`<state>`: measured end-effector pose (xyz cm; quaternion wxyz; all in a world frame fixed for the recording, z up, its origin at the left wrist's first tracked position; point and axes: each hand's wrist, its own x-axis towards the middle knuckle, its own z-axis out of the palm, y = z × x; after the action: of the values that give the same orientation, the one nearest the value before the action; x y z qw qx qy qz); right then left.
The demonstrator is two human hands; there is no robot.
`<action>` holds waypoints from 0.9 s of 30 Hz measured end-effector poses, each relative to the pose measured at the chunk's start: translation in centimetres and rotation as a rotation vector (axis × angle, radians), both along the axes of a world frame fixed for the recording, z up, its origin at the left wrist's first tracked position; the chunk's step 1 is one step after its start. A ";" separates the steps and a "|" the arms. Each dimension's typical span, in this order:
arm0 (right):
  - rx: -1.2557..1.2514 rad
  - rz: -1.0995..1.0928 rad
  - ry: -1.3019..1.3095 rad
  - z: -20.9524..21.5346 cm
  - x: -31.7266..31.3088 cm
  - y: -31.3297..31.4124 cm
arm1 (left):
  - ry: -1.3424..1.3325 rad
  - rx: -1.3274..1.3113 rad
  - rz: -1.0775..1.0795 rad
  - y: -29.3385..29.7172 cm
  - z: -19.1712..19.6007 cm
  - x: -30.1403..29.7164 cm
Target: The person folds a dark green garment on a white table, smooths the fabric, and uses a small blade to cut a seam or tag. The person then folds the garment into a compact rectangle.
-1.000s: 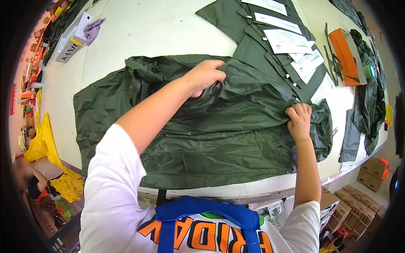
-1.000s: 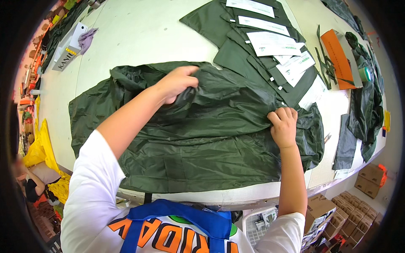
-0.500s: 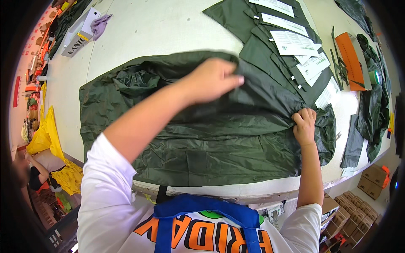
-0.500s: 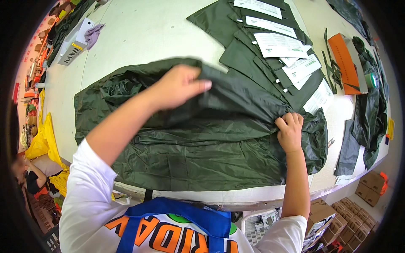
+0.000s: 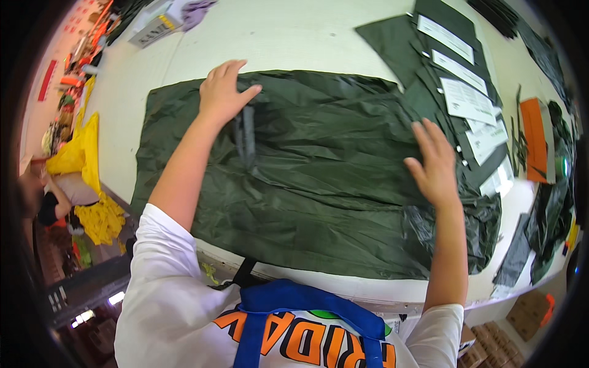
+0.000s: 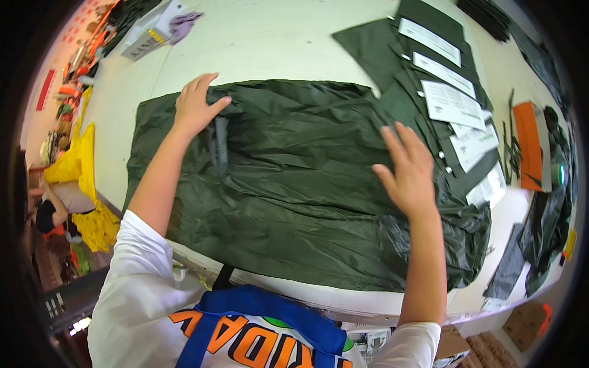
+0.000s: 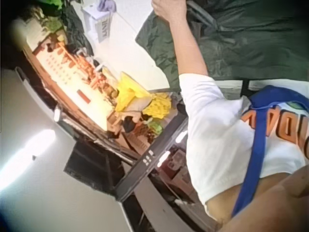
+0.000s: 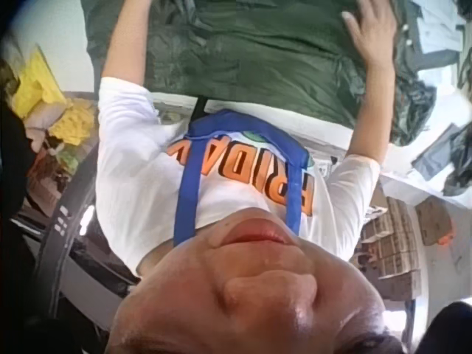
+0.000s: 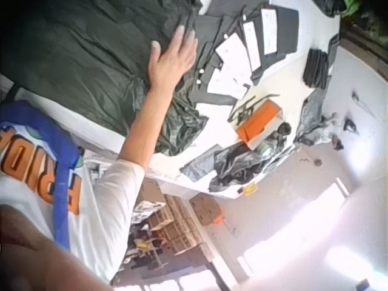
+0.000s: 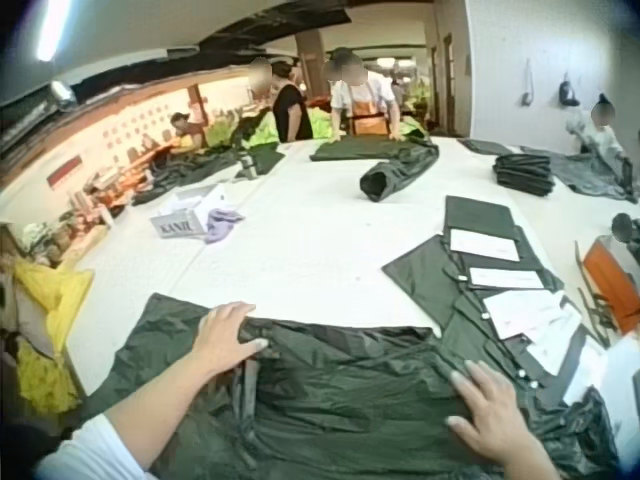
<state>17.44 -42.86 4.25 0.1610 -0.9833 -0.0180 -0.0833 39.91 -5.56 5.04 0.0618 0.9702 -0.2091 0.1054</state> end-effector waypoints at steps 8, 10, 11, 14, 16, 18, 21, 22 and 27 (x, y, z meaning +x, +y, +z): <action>0.252 -0.067 -0.134 -2.7 4.3 10.7 | -0.069 -0.416 -0.162 9.4 3.1 -8.0; 0.865 -0.013 0.156 0.1 4.3 17.4 | -0.168 -0.483 -0.270 9.7 4.1 -11.8; 1.384 0.048 0.355 0.7 4.1 20.6 | -0.169 -0.505 -0.317 9.7 4.4 -13.5; 1.911 0.055 0.484 2.1 3.9 26.1 | -0.087 -0.698 -0.422 10.2 4.8 -17.7; 2.005 -0.013 0.465 2.7 3.5 27.6 | -0.073 -1.011 -0.348 10.1 5.1 -19.9; 2.061 -0.049 0.409 2.5 2.7 27.9 | -0.027 -1.131 -0.119 10.1 5.4 -20.7; 2.080 -0.067 0.386 4.5 1.7 28.3 | 0.428 -1.615 0.049 10.3 6.4 -21.8; 2.101 -0.071 0.382 4.6 1.2 28.3 | 0.496 -1.631 0.064 10.9 6.3 -22.1; 2.061 0.138 0.494 6.9 -0.8 26.9 | 0.794 -1.891 0.235 11.8 9.6 -23.0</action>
<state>16.67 -15.94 11.19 0.9201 -0.3585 0.0387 0.1530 16.93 6.27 14.67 0.8533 0.5044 0.0909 -0.0958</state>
